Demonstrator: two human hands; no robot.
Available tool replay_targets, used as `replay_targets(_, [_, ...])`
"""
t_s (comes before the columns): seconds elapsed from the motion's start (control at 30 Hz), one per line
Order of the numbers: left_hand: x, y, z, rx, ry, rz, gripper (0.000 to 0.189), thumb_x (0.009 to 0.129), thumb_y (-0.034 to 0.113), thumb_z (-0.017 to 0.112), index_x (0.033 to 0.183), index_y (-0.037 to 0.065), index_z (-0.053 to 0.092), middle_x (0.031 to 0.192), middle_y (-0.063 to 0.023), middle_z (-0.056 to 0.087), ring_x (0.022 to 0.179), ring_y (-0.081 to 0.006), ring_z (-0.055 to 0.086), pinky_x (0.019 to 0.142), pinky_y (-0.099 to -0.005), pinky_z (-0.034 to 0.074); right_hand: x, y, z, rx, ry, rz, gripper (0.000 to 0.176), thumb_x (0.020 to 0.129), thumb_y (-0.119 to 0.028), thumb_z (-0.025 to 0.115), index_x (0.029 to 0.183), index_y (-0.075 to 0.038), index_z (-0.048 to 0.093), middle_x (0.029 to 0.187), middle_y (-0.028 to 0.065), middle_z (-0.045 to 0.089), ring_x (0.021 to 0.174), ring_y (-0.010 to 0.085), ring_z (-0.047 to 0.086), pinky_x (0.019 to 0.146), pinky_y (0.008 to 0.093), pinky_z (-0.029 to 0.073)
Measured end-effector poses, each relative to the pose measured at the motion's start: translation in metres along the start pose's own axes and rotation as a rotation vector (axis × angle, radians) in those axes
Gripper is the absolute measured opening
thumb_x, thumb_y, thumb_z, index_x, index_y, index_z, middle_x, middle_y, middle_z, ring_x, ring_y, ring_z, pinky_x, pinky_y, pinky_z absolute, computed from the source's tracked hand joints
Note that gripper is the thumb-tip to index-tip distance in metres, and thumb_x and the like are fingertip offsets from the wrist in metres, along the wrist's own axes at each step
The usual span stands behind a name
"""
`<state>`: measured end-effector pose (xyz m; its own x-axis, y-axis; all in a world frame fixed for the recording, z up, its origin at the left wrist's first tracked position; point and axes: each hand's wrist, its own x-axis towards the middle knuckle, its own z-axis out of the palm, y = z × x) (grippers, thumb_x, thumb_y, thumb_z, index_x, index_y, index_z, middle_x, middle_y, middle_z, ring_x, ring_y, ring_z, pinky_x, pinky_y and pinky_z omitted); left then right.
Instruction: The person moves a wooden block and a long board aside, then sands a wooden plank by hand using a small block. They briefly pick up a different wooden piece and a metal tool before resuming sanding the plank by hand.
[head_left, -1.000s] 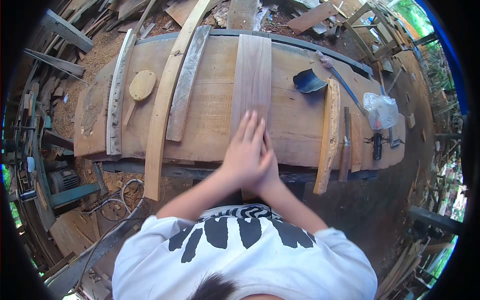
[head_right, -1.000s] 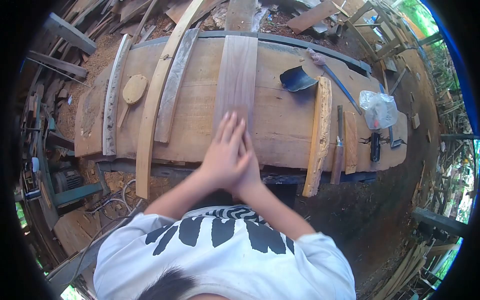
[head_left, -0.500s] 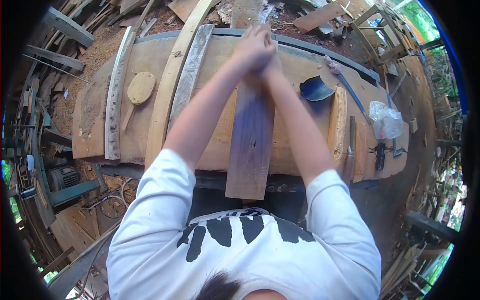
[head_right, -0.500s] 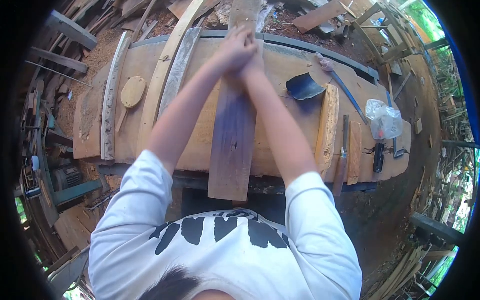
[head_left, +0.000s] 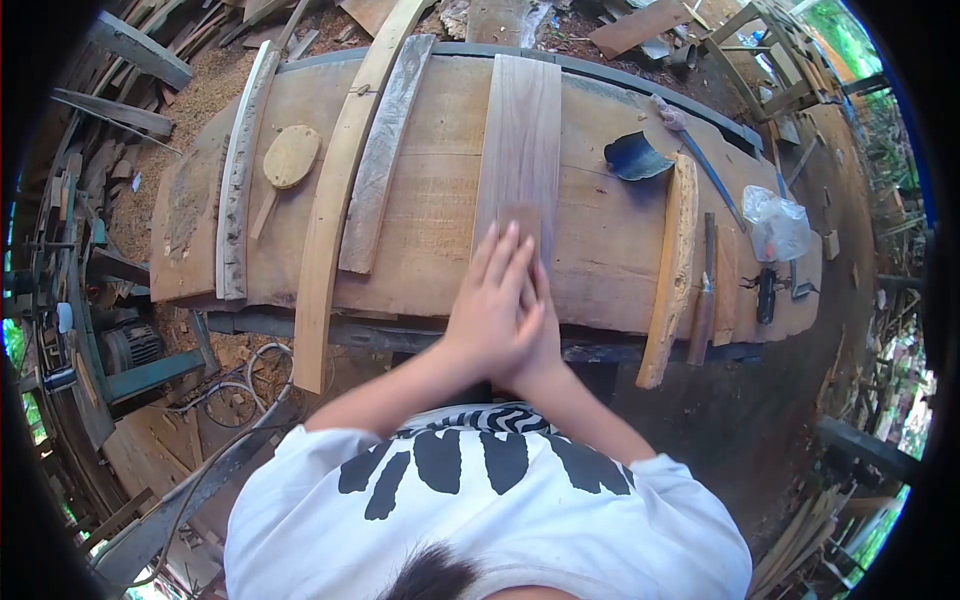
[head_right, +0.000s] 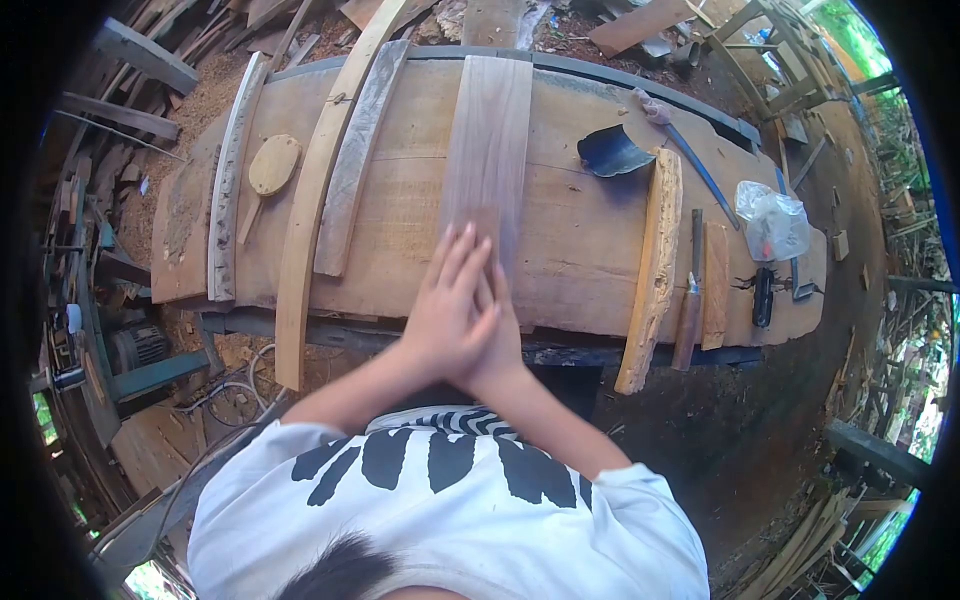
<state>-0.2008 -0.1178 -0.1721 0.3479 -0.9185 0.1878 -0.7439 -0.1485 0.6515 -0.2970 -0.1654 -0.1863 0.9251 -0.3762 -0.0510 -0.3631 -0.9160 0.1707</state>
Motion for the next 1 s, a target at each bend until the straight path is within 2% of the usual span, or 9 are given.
replay_targets(0.2, [0.013,-0.002,0.001,0.018,0.012,-0.01,0.071,0.085,0.026,0.058,0.144,-0.006,0.036,0.154,-0.029,0.027,0.147,-0.045,0.018,0.12,-0.0498,0.019,0.015,0.021,-0.011,0.313,0.05,-0.073,0.076,0.089,-0.044,0.051,0.151,-0.006,0.032,0.159,0.0199,0.025,0.151,0.0373,0.011,0.122,0.052,0.006])
replay_targets(0.3, [0.118,-0.053,0.019,-0.088,0.152,0.012,0.063,0.091,0.032,0.056,0.144,0.001,0.04,0.154,-0.0234,0.033,0.147,-0.0387,0.022,0.121,-0.046,0.02,0.11,0.072,0.0,0.189,0.163,-0.064,0.083,0.087,-0.048,0.048,0.151,0.0,0.028,0.159,0.0242,0.022,0.15,0.041,0.011,0.122,0.0535,0.006])
replay_targets(0.33, [0.164,-0.074,0.024,-0.175,0.177,0.013,0.063,0.093,0.035,0.055,0.144,0.002,0.041,0.154,-0.0228,0.034,0.147,-0.0378,0.022,0.121,-0.0443,0.02,0.145,0.091,0.003,0.307,0.314,-0.015,0.079,0.086,-0.043,0.053,0.149,-0.002,0.032,0.158,0.0221,0.026,0.149,0.0391,0.016,0.122,0.0504,0.01])
replay_targets(0.43, [0.284,-0.111,0.016,0.011,0.118,-0.051,0.066,0.095,0.044,0.049,0.144,0.001,0.042,0.155,-0.0208,0.034,0.147,-0.0374,0.024,0.121,-0.0421,0.022,0.253,0.152,0.031,0.235,0.303,0.04,0.071,0.083,-0.04,0.058,0.145,-0.01,0.041,0.153,0.0177,0.036,0.143,0.0325,0.03,0.119,0.0427,0.022])
replay_targets(0.57, [0.331,-0.125,0.006,0.183,0.003,-0.088,0.068,0.093,0.047,0.046,0.144,0.002,0.044,0.156,-0.0156,0.035,0.148,-0.0359,0.024,0.122,-0.0399,0.019,0.296,0.161,0.031,0.158,0.292,0.101,0.066,0.084,-0.046,0.055,0.142,-0.015,0.046,0.152,0.0148,0.04,0.14,0.0311,0.037,0.116,0.0389,0.028])
replay_targets(0.7, [0.238,-0.105,0.009,0.034,0.031,0.037,0.065,0.095,0.041,0.048,0.144,-0.001,0.042,0.154,-0.022,0.035,0.146,-0.0386,0.025,0.12,-0.0424,0.023,0.213,0.118,0.015,0.166,0.154,0.112,0.077,0.089,-0.043,0.051,0.154,-0.011,0.026,0.159,0.0166,0.025,0.149,0.0316,0.019,0.121,0.0468,0.017])
replay_targets(0.8, [0.108,-0.05,0.007,0.002,-0.014,-0.019,0.065,0.095,0.036,0.049,0.146,-0.001,0.037,0.156,-0.0224,0.029,0.147,-0.0379,0.022,0.12,-0.0437,0.022,0.095,0.058,-0.006,0.185,0.133,0.012,0.08,0.087,-0.044,0.053,0.153,-0.005,0.028,0.16,0.0222,0.021,0.149,0.0394,0.015,0.121,0.051,0.009])
replay_targets(0.9, [-0.006,0.002,0.0,0.049,-0.037,0.034,0.072,0.087,0.03,0.056,0.143,-0.011,0.035,0.152,-0.0316,0.029,0.145,-0.0494,0.018,0.119,-0.0526,0.022,-0.007,0.005,-0.007,0.37,0.058,-0.004,0.077,0.09,-0.043,0.05,0.152,-0.003,0.029,0.16,0.0213,0.021,0.15,0.0379,0.013,0.122,0.0513,0.008])
replay_targets(1.0, [-0.052,0.025,-0.009,0.037,-0.12,0.016,0.076,0.085,0.03,0.058,0.142,-0.014,0.034,0.15,-0.0342,0.027,0.144,-0.0526,0.018,0.119,-0.0539,0.02,-0.054,-0.029,0.0,0.104,0.0,-0.028,0.074,0.092,-0.039,0.048,0.153,-0.002,0.027,0.161,0.0202,0.021,0.151,0.0364,0.012,0.122,0.0497,0.007])
